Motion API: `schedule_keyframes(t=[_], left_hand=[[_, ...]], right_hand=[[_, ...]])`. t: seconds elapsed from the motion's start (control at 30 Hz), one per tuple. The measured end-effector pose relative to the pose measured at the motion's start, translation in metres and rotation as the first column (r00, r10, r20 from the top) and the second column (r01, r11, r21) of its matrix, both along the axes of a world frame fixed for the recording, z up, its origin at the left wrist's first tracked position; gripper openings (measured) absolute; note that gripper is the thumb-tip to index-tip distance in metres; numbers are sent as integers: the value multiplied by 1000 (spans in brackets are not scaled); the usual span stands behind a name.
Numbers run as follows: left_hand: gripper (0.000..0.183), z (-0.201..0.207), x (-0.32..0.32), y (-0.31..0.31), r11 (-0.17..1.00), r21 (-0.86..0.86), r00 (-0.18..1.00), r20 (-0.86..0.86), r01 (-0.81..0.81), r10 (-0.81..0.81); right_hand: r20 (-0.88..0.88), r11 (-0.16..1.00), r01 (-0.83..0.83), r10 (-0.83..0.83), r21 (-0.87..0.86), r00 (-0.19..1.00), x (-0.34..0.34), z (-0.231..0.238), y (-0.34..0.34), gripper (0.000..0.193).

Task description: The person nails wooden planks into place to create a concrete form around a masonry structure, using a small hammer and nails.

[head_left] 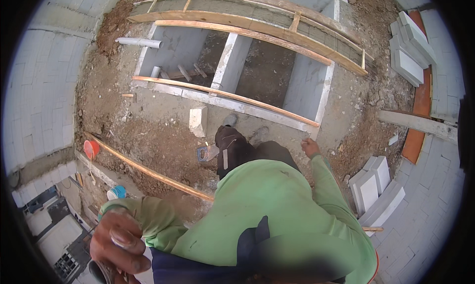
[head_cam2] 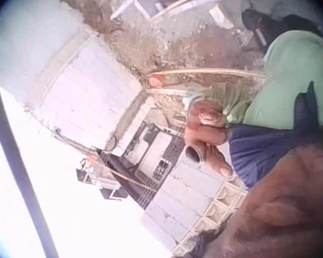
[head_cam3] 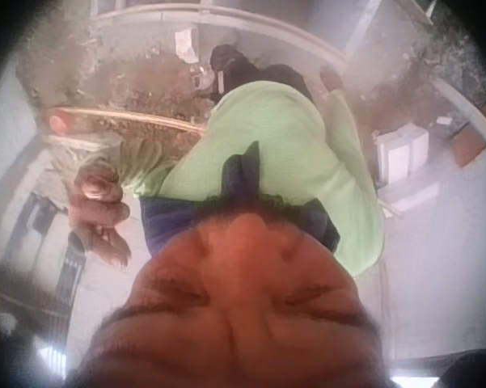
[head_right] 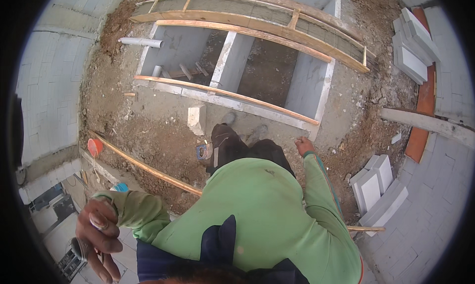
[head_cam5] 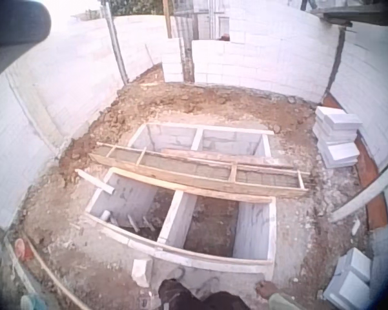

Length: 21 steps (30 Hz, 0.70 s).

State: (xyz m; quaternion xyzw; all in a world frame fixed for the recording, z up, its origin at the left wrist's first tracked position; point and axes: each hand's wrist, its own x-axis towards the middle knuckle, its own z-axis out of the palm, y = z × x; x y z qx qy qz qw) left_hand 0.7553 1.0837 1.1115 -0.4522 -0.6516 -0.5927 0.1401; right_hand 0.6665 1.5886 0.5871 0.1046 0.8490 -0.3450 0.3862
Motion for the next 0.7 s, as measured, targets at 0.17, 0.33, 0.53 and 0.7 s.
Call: schedule_keyframes(t=[0.17, 0.33, 0.53, 0.7], left_hand=[[10, 74, 33, 47, 955, -165, 923, -343, -246, 178], [40, 71, 27, 80, 918, 253, 738, -547, -304, 395], [34, 68, 13, 75, 972, -49, 798, -580, -231, 161], [29, 63, 4, 75, 977, -73, 794, -597, -199, 117]], right_hand=[[-170, 994, -81, 91, 69, 981, -5, -30, 12, 38], [-118, 1000, 14, -12, 13, 993, 24, -27, 10, 39], [-147, 996, 37, -24, 86, 989, 82, -39, 31, 38], [-27, 989, 104, -101, 108, 994, 105, -35, 35, 37]])
